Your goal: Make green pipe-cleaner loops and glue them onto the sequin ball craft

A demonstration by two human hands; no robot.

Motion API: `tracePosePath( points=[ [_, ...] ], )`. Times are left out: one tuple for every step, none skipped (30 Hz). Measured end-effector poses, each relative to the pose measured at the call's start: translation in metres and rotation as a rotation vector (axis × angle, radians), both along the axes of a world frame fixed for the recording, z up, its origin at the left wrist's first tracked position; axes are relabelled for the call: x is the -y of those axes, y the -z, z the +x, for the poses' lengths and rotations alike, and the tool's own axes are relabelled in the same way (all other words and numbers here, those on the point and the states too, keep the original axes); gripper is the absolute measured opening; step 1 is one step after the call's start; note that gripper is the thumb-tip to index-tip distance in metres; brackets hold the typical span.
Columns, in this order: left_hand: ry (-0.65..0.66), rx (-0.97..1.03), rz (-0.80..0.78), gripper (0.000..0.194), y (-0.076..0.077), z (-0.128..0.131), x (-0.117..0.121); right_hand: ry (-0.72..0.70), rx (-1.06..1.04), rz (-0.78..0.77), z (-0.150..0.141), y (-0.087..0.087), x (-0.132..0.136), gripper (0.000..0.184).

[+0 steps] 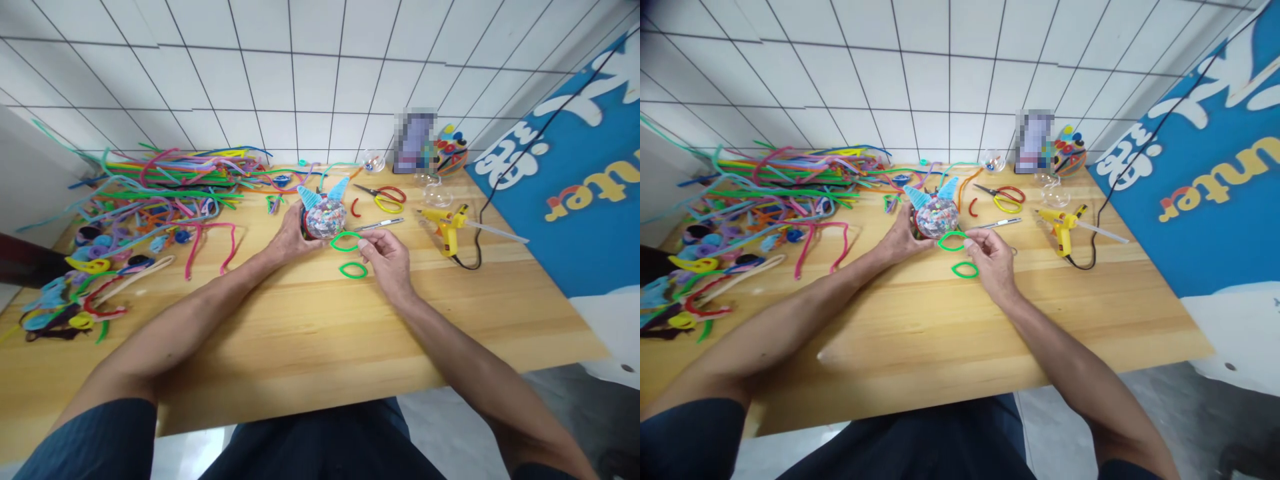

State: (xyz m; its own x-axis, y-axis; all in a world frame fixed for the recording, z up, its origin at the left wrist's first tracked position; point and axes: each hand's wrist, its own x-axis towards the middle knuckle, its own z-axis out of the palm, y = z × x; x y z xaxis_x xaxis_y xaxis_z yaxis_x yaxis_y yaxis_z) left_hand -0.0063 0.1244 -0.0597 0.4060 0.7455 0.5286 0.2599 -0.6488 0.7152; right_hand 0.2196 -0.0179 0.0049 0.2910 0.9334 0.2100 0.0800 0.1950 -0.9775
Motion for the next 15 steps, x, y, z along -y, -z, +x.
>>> tracePosePath(
  points=[
    [0.012,0.0,-0.002,0.106,0.001,-0.001,0.0,-0.015,0.014,0.002,0.0,-0.003,0.0,0.026],
    [0.02,0.003,-0.003,0.104,0.002,-0.001,0.0,-0.032,0.026,0.004,0.0,-0.005,0.0,0.026],
    [0.021,0.01,-0.002,0.103,0.002,-0.001,0.0,-0.046,0.038,0.006,-0.001,-0.008,0.001,0.027],
    [0.012,0.02,0.0,0.103,0.002,0.0,0.0,-0.057,0.05,0.008,-0.002,-0.01,0.001,0.027],
    [0.001,0.028,0.004,0.105,0.002,0.001,0.001,-0.062,0.065,0.012,-0.003,-0.011,0.0,0.028],
    [-0.008,0.03,0.011,0.107,0.001,0.001,0.002,-0.062,0.081,0.018,-0.004,-0.013,-0.001,0.028],
    [-0.013,0.024,0.019,0.108,0.0,0.002,0.002,-0.056,0.097,0.027,-0.006,-0.014,-0.002,0.028],
    [-0.012,0.01,0.028,0.107,-0.001,0.002,0.003,-0.047,0.111,0.038,-0.007,-0.015,-0.005,0.028],
    [-0.008,-0.007,0.037,0.106,-0.002,0.002,0.003,-0.038,0.122,0.049,-0.009,-0.016,-0.007,0.028],
    [-0.003,-0.022,0.045,0.104,-0.004,0.002,0.003,-0.028,0.13,0.062,-0.011,-0.016,-0.01,0.028],
    [0.003,-0.034,0.05,0.102,-0.005,0.001,0.003,-0.021,0.135,0.073,-0.013,-0.016,-0.014,0.027],
    [0.008,-0.04,0.052,0.101,-0.006,0.001,0.003,-0.017,0.138,0.082,-0.014,-0.016,-0.018,0.027],
    [0.011,-0.039,0.052,0.102,-0.006,0.001,0.002,-0.014,0.14,0.089,-0.016,-0.015,-0.021,0.027],
    [0.014,-0.035,0.051,0.104,-0.006,0.0,0.002,-0.013,0.142,0.092,-0.018,-0.014,-0.025,0.027],
    [0.016,-0.03,0.051,0.106,-0.006,0.0,0.002,-0.013,0.142,0.092,-0.02,-0.012,-0.028,0.027]
  ],
)
